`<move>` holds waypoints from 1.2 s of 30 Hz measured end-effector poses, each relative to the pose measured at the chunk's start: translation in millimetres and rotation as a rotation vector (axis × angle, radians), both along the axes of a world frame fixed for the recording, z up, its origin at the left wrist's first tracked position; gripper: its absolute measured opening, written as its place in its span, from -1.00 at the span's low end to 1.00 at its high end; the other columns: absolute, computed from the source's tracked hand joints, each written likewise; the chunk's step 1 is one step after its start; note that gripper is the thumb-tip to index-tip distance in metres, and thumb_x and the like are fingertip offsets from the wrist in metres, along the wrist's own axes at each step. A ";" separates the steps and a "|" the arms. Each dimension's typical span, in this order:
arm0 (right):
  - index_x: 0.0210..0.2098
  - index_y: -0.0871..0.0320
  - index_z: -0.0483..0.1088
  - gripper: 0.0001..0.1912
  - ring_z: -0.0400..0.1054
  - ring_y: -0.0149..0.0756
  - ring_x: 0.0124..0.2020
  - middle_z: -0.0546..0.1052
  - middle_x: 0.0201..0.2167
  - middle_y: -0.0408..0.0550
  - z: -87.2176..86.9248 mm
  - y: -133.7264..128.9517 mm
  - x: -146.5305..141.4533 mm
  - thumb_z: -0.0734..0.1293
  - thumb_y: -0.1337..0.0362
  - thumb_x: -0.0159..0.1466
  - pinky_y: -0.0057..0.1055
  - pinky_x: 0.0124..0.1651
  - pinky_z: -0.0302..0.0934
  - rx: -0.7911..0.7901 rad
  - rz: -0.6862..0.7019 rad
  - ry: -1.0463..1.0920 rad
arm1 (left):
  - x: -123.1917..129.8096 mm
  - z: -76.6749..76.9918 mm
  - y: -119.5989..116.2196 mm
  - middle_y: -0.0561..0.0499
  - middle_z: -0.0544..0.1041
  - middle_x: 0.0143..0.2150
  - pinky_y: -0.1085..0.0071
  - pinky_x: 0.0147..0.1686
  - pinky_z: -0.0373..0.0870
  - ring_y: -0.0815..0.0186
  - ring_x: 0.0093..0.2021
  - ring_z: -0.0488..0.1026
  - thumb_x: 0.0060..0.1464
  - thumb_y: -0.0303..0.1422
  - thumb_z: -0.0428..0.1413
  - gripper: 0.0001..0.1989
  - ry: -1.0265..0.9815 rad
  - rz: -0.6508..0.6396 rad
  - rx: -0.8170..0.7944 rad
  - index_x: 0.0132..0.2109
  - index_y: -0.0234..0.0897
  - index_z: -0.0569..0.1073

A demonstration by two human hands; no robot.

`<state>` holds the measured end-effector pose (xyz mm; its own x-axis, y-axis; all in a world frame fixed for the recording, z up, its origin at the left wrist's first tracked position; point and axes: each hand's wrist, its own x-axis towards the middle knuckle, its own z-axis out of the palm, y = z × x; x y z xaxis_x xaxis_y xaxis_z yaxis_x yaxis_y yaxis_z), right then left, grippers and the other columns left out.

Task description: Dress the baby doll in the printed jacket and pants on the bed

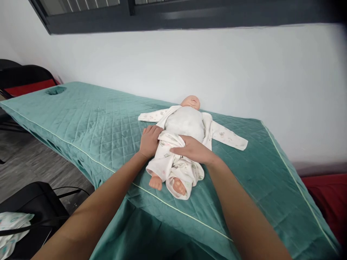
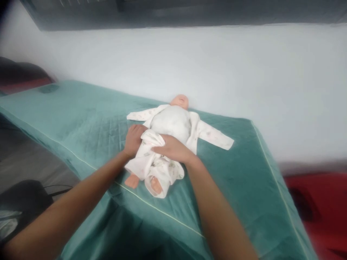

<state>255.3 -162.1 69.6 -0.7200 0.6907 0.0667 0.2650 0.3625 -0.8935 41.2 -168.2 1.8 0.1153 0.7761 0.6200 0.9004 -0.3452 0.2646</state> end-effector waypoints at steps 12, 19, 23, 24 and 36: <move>-0.20 0.21 0.49 -0.63 0.53 -0.21 -0.26 0.62 -0.26 0.06 20.1 16.0 60.9 0.41 0.00 0.23 -0.25 -0.13 0.39 -0.271 -0.070 -0.007 | -3.5 -2.1 -24.4 -0.08 0.54 -0.15 0.23 0.02 0.24 0.15 -0.08 0.38 0.18 -0.37 0.05 -0.87 -0.364 -0.169 -0.080 -0.19 -0.24 0.48; -0.26 0.12 0.58 -0.69 0.44 -0.31 -0.32 0.60 -0.34 -0.11 14.7 4.1 38.5 0.48 0.02 0.13 -0.40 -0.24 0.28 -0.118 0.000 -0.133 | -0.4 -5.4 -58.2 -0.05 0.55 -0.05 0.26 0.05 0.31 0.17 0.00 0.43 0.04 -0.47 0.07 -0.74 -0.642 -0.151 -0.115 -0.12 -0.22 0.53; -0.33 0.11 0.52 -0.69 0.35 -0.36 -0.38 0.54 -0.41 -0.18 16.2 -5.6 25.5 0.54 0.05 0.05 -0.45 -0.33 0.17 -0.029 0.061 -0.192 | -3.6 -6.1 -65.6 0.00 0.58 -0.14 0.33 -0.02 0.35 0.21 -0.08 0.46 -0.07 -0.51 0.04 -0.73 -0.907 -0.126 -0.173 -0.23 -0.24 0.57; -0.36 0.12 0.48 -0.69 0.32 -0.38 -0.40 0.51 -0.42 -0.20 16.5 -7.2 24.4 0.54 0.07 0.04 -0.45 -0.35 0.14 -0.014 0.063 -0.204 | -5.3 -5.7 -65.8 0.01 0.58 -0.19 0.35 -0.06 0.35 0.22 -0.12 0.47 -0.08 -0.50 0.05 -0.76 -0.995 -0.115 -0.196 -0.28 -0.24 0.58; -0.41 0.10 0.17 -0.71 -0.02 -0.47 -0.49 0.13 -0.51 -0.29 -1.8 2.9 23.1 0.38 0.16 0.25 -0.47 -0.43 -0.09 -0.068 -0.061 0.238 | 5.5 66.1 -45.5 -0.02 0.61 -0.17 0.39 -0.21 0.32 0.21 -0.16 0.46 0.06 -0.19 0.21 -0.76 -0.751 -0.214 -0.561 -0.18 -0.21 0.63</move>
